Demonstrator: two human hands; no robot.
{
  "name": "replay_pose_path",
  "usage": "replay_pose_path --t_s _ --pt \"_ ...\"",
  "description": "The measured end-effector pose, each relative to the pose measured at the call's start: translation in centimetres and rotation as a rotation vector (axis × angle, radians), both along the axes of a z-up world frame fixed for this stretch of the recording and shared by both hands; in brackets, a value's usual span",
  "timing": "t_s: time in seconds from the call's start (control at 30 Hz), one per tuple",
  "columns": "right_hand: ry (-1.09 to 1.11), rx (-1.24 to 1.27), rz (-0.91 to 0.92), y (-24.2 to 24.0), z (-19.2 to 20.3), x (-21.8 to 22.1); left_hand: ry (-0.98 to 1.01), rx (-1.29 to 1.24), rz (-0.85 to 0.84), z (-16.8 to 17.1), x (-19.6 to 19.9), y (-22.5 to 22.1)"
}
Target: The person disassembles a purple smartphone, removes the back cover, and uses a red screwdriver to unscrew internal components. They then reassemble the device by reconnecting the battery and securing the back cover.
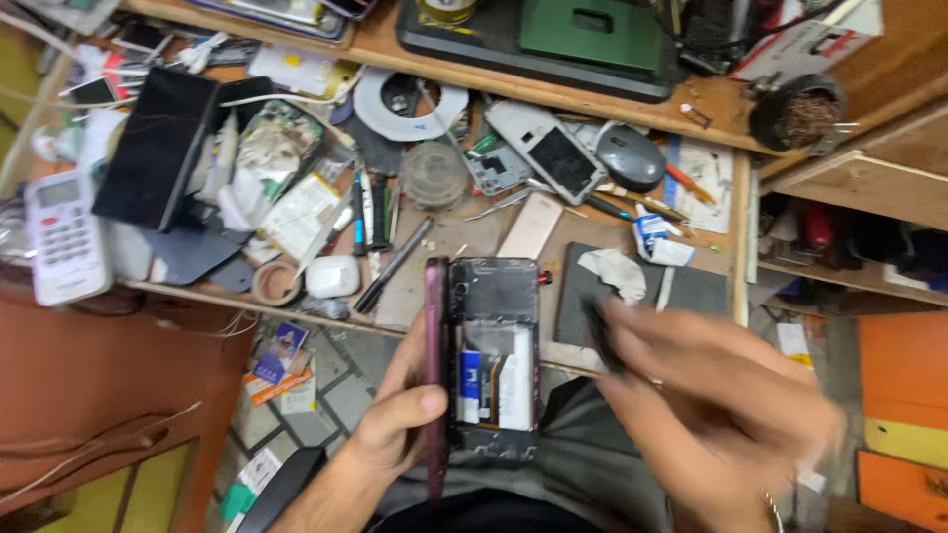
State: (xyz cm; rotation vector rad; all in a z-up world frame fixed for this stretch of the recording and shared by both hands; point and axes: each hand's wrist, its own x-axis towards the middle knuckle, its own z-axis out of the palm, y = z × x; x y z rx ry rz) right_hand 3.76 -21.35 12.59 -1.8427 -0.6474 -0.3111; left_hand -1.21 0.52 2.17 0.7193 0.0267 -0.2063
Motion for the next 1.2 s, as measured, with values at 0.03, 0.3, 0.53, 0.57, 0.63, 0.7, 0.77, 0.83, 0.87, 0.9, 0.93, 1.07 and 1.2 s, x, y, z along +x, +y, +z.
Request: replay_pose_path --t_s 0.03,0.3,0.53,0.57,0.63,0.7,0.77,0.83,0.87,0.9,0.93,1.07,1.2 --pt "-0.074 -0.096 -0.008 1.2 -0.7 1.1 0.006 0.004 0.003 0.1 0.0 0.0" --pt "-0.412 -0.47 0.261 3.9 -4.5 5.1 -0.009 0.096 -0.047 0.3 -0.1 -0.6" --pt "-0.375 -0.578 0.33 3.6 -5.0 5.5 0.004 0.121 -0.082 -0.3 0.0 -0.5" --pt "-0.376 -0.575 0.332 3.5 -5.1 5.6 -0.005 0.127 -0.08 -0.3 0.0 -0.4" --pt "-0.369 -0.539 0.326 3.4 -5.3 5.6 -0.007 0.144 -0.085 -0.2 0.0 -0.2" --pt "-0.297 -0.443 0.272 3.2 -5.5 5.3 0.006 0.166 -0.1 0.0 -0.1 0.0" --pt "-0.159 -0.288 0.166 3.2 -5.8 5.0 0.01 0.131 -0.113 0.1 -0.1 0.0" --pt "0.024 -0.211 0.085 3.2 -6.1 5.2 0.01 0.114 -0.116 0.1 -0.1 -0.1" --pt "0.113 -0.17 0.042 3.1 -6.2 5.5 0.006 0.11 -0.116 0.0 0.0 -0.2" --pt "0.261 -0.12 0.111 3.4 -6.5 6.1 0.002 0.106 -0.116 -0.1 0.0 -0.3" --pt "0.406 -0.068 0.175 3.7 -6.9 6.8 0.007 0.13 -0.127 -0.1 0.1 -0.4" --pt "0.501 -0.291 0.267 3.6 -8.2 7.5 0.028 0.217 -0.148 -0.5 -0.2 -0.8" --pt "0.729 -0.053 0.242 3.9 -10.0 6.7 0.038 0.262 -0.15 -1.2 -0.8 -1.2"
